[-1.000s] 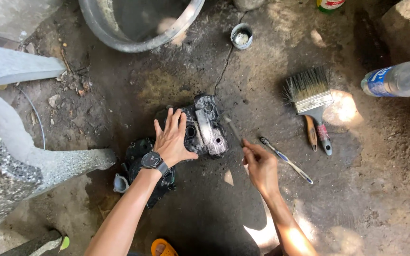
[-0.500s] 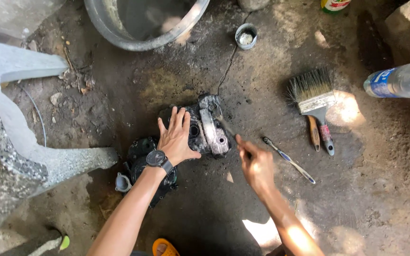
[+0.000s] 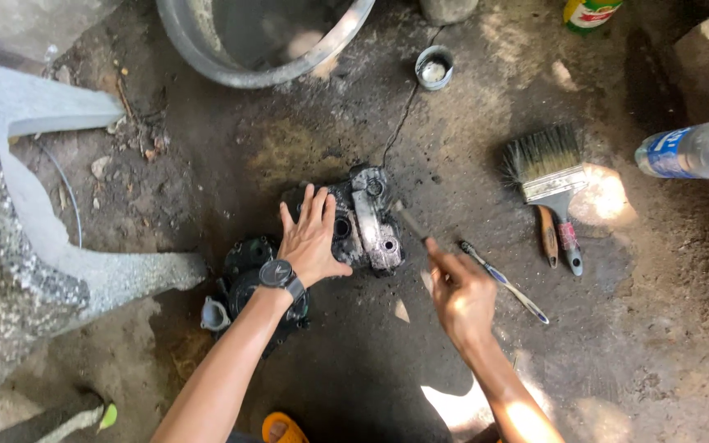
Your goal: Cleaning motorcycle engine components with a brush and solvent.
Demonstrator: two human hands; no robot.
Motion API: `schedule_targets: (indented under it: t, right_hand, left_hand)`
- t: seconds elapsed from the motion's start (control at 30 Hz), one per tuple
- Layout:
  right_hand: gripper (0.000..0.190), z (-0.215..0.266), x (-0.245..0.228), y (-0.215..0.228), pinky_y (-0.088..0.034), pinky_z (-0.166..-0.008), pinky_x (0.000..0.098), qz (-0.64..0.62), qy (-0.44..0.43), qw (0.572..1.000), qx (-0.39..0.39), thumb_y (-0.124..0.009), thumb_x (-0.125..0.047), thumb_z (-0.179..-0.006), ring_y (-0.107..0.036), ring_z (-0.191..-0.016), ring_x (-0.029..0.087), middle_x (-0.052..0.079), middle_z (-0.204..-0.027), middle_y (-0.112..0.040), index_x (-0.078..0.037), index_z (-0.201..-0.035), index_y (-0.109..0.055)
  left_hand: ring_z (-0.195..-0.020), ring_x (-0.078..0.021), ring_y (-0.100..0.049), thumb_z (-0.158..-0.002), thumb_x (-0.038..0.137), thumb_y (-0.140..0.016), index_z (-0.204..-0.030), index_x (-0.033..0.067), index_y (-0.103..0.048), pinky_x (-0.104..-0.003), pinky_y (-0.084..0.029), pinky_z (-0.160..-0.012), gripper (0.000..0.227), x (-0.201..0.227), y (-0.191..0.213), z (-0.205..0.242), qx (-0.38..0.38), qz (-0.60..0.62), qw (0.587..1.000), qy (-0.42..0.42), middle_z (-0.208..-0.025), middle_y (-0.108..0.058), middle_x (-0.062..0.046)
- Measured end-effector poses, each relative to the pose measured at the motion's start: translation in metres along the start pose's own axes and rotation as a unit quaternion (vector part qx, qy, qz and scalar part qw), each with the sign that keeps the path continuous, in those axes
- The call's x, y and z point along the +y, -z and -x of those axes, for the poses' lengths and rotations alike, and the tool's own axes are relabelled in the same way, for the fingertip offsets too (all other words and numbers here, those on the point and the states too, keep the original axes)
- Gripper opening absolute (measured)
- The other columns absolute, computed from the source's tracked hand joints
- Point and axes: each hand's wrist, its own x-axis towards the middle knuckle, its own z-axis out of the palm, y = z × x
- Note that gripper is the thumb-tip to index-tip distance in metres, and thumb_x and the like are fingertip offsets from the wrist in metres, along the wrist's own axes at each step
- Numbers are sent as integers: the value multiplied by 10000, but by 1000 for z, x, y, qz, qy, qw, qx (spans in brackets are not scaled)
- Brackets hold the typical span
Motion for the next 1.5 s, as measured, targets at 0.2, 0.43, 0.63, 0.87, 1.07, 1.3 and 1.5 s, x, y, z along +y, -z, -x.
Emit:
schedule_targets:
  t: [0.2,0.43,0.63,0.87,1.07,1.3,1.5]
  right_hand:
    - [269,-48,-19,12,-459,-433,388,71,21,993,-90,-650,-234,-978,-559,-469,191,54,-738,-685,-212,-1221,-764]
    - [372,-87,-35,31,-525,-463,419,206,88,963,-153,-561,-298,-945,-632,-557,251,79,-853,-711,-281,-1281,-720]
    - [342,-102,-46,40,-527,-435,400,285,67,918,-267,-491,-311,-1073,-669,-529,246,122,-906,-716,-319,-1374,-652]
    - [317,-104,-37,46,-496,-418,377,306,160,918,-197,-550,-300,-1044,-614,-503,219,99,-887,-719,-296,-1322,-703]
    - [334,-101,-46,44,-468,-353,357,319,125,912,-227,-551,-270,-1029,-581,-458,200,114,-907,-714,-303,-1328,-696]
    - [331,-98,-39,42,-479,-415,360,316,163,915,-191,-607,-264,-996,-602,-493,202,95,-892,-718,-266,-1306,-723]
    - [244,-101,-36,37,-498,-505,397,280,224,926,-121,-637,-275,-1007,-612,-566,256,91,-801,-693,-238,-1202,-778]
  left_hand:
    - [-1543,-399,-92,-473,508,-998,-1529,-81,-242,-760,-128,-1153,1426,-11,-20,-6,35,0,999,-23,-1624,-172,-232]
    - [-1551,-397,-90,-524,542,-968,-1538,-77,-235,-766,-140,-1145,1396,-4,-11,-4,17,0,1000,-9,-1628,-173,-230]
    - [-1547,-389,-86,-500,491,-980,-1517,-95,-252,-763,-124,-1145,1381,-6,-14,-2,44,12,999,-18,-1622,-191,-232]
    - [-1549,-399,-90,-498,526,-973,-1518,-119,-248,-759,-130,-1153,1408,-5,-14,-3,35,11,999,-26,-1628,-185,-257]
    - [-1543,-408,-72,-503,535,-976,-1521,-116,-230,-767,-112,-1148,1421,-3,-11,-3,20,10,1000,-19,-1630,-162,-262]
    - [-1546,-415,-90,-502,531,-974,-1521,-115,-245,-771,-132,-1147,1410,-3,-5,0,22,14,999,-20,-1631,-179,-253]
    - [-1538,-426,-99,-501,546,-971,-1513,-127,-253,-787,-137,-1129,1412,-4,-10,-1,36,20,999,-26,-1613,-192,-270]
